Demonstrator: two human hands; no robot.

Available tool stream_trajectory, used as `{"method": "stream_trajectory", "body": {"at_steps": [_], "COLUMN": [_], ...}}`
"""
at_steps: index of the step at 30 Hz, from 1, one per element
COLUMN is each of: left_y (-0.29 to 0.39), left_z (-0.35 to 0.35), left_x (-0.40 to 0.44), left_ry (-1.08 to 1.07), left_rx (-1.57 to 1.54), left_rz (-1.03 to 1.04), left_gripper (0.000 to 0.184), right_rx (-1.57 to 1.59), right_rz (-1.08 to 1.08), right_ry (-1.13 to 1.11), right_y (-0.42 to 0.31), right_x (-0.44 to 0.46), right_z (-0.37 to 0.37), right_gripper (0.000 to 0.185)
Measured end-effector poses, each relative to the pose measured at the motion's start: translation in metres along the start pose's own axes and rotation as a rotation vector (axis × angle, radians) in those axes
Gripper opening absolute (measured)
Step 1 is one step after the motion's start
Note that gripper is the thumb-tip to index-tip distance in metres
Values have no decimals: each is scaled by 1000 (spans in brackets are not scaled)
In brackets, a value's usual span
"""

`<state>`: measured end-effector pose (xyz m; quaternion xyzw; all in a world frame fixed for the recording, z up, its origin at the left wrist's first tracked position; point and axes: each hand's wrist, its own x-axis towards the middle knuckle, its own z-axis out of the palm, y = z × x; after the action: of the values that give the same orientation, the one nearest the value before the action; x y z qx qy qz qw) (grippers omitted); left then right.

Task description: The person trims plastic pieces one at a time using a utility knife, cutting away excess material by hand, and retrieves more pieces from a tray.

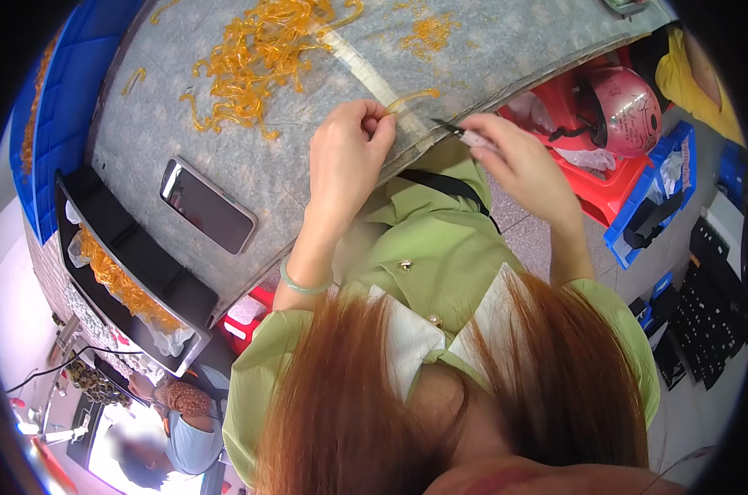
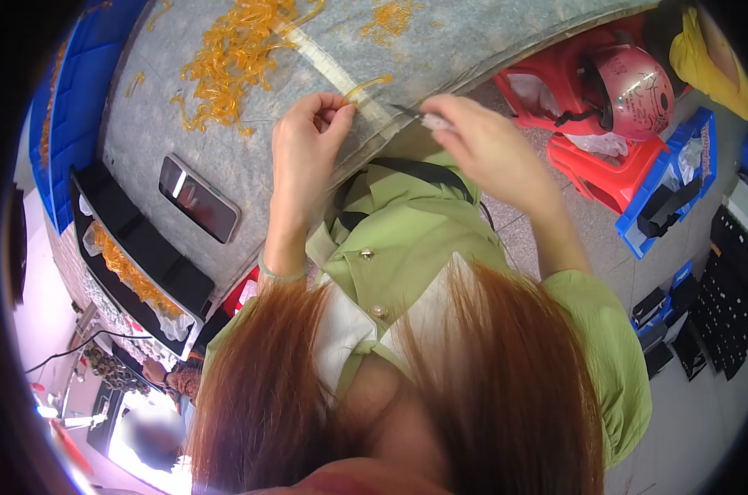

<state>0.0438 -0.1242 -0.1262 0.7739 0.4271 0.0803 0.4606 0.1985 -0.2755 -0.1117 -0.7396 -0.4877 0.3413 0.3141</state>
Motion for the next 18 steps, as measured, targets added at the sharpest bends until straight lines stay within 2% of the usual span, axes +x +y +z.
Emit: {"method": "stream_trajectory", "body": {"at_steps": [3,4,10,18], "left_y": [0,0,-1,-1], "left_z": [4,4,5,4], "left_x": [2,3,4,3], "left_ry": [8,15,12,5], "left_rx": [66,86,71,65], "left_rz": [36,49,47,53], "left_gripper": [15,14,14,14], "right_rx": [-131,-175,-201,-198], "right_rz": [23,-44,-30,-98], "right_ry": [87,140,114,164], "right_y": [-15,-13,-17,-13], "right_x": [1,3,11,14], "right_z": [21,28,36,37], "right_gripper": [24,27,33,29]}}
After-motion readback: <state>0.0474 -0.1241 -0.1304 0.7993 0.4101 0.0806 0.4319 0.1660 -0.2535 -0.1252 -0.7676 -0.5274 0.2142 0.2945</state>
